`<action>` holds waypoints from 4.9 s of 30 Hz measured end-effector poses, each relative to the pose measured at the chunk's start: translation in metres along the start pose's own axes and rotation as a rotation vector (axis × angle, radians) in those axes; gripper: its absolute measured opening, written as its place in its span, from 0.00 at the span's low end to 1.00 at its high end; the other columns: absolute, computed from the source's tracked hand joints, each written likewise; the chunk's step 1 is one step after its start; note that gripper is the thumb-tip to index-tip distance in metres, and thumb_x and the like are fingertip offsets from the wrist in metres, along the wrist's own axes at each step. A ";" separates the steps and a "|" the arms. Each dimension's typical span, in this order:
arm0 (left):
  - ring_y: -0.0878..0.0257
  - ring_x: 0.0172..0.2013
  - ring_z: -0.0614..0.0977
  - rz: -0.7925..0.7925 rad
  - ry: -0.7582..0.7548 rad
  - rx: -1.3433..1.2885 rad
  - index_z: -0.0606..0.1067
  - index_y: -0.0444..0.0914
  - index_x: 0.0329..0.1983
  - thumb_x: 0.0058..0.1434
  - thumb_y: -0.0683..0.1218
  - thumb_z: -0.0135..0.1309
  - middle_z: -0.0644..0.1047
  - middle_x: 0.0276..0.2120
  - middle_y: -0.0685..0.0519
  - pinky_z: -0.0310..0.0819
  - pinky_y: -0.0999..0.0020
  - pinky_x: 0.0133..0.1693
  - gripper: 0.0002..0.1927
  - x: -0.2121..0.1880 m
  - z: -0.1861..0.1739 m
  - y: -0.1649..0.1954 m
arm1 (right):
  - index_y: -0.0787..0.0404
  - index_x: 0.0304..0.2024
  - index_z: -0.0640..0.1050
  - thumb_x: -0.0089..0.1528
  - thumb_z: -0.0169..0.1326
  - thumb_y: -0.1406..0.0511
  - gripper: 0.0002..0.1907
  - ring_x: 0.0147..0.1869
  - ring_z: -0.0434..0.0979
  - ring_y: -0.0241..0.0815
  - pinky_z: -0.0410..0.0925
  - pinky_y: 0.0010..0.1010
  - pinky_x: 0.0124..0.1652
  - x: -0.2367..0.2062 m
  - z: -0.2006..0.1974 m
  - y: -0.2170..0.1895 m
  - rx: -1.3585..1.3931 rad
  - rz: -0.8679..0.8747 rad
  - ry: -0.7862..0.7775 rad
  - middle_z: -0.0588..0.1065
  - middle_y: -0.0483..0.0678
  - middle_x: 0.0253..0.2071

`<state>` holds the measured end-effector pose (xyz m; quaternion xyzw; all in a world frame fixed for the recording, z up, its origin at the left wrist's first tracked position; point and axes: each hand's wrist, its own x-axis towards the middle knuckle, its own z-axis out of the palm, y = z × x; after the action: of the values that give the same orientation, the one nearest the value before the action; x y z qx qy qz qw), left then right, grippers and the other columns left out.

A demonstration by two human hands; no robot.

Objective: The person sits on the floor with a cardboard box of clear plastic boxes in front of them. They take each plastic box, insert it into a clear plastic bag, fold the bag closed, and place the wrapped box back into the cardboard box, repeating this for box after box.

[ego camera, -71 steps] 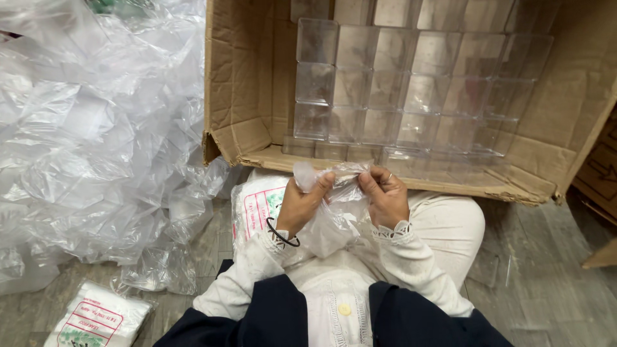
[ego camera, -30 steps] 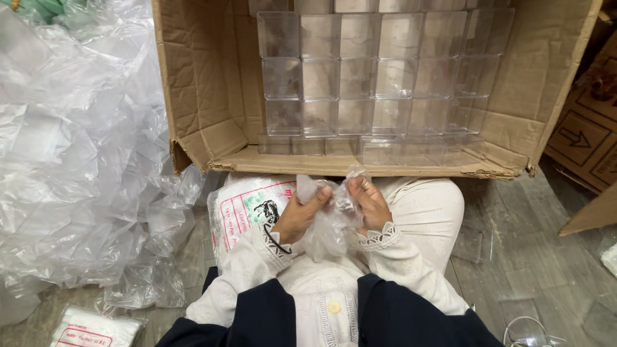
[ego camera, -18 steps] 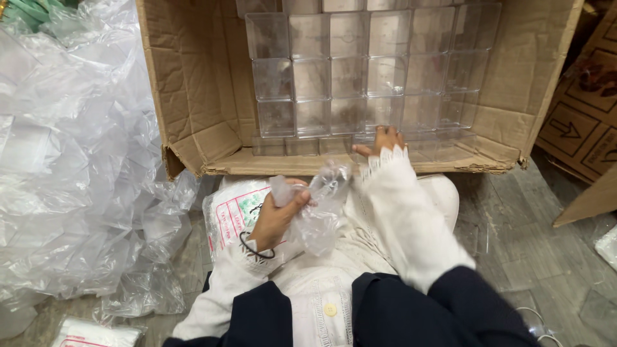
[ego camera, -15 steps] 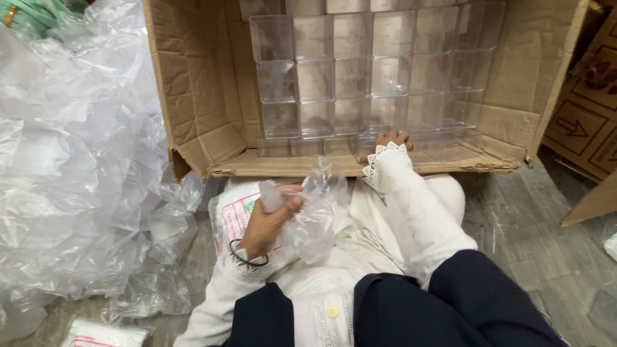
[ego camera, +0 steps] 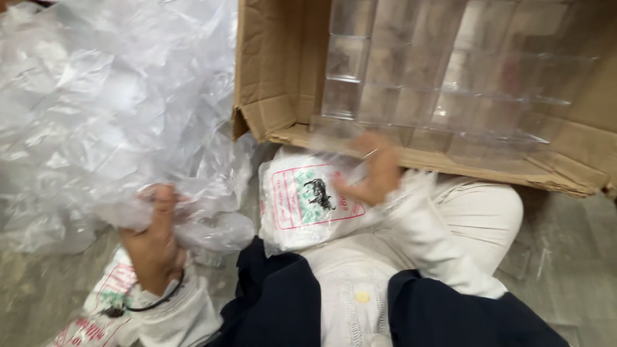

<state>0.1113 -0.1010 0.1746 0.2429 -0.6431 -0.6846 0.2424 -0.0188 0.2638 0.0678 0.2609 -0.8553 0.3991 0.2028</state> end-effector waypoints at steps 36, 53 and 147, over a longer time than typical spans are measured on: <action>0.69 0.41 0.82 -0.005 -1.067 -0.165 0.77 0.36 0.53 0.71 0.57 0.43 0.81 0.49 0.59 0.79 0.71 0.45 0.23 -0.019 0.060 -0.066 | 0.57 0.36 0.71 0.67 0.58 0.60 0.12 0.30 0.65 0.27 0.62 0.22 0.33 0.007 0.027 -0.075 1.547 0.660 -0.410 0.69 0.36 0.29; 0.66 0.30 0.79 0.149 -1.954 0.401 0.77 0.35 0.44 0.70 0.48 0.44 0.78 0.40 0.54 0.76 0.71 0.32 0.14 -0.025 -0.009 0.027 | 0.62 0.45 0.80 0.63 0.65 0.59 0.15 0.35 0.79 0.37 0.72 0.29 0.33 0.025 -0.112 -0.105 0.436 -0.269 -1.213 0.79 0.45 0.35; 0.58 0.46 0.81 -0.282 -1.356 0.086 0.54 0.34 0.70 0.52 0.54 0.71 0.75 0.51 0.44 0.81 0.65 0.43 0.51 -0.078 0.430 -0.168 | 0.63 0.59 0.63 0.62 0.61 0.67 0.27 0.55 0.77 0.48 0.74 0.38 0.51 -0.174 -0.236 0.153 0.667 0.768 0.978 0.70 0.59 0.59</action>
<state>-0.1096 0.2865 0.0325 -0.1479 -0.6414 -0.6841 -0.3142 0.0565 0.5829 0.0245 -0.2204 -0.5295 0.7549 0.3181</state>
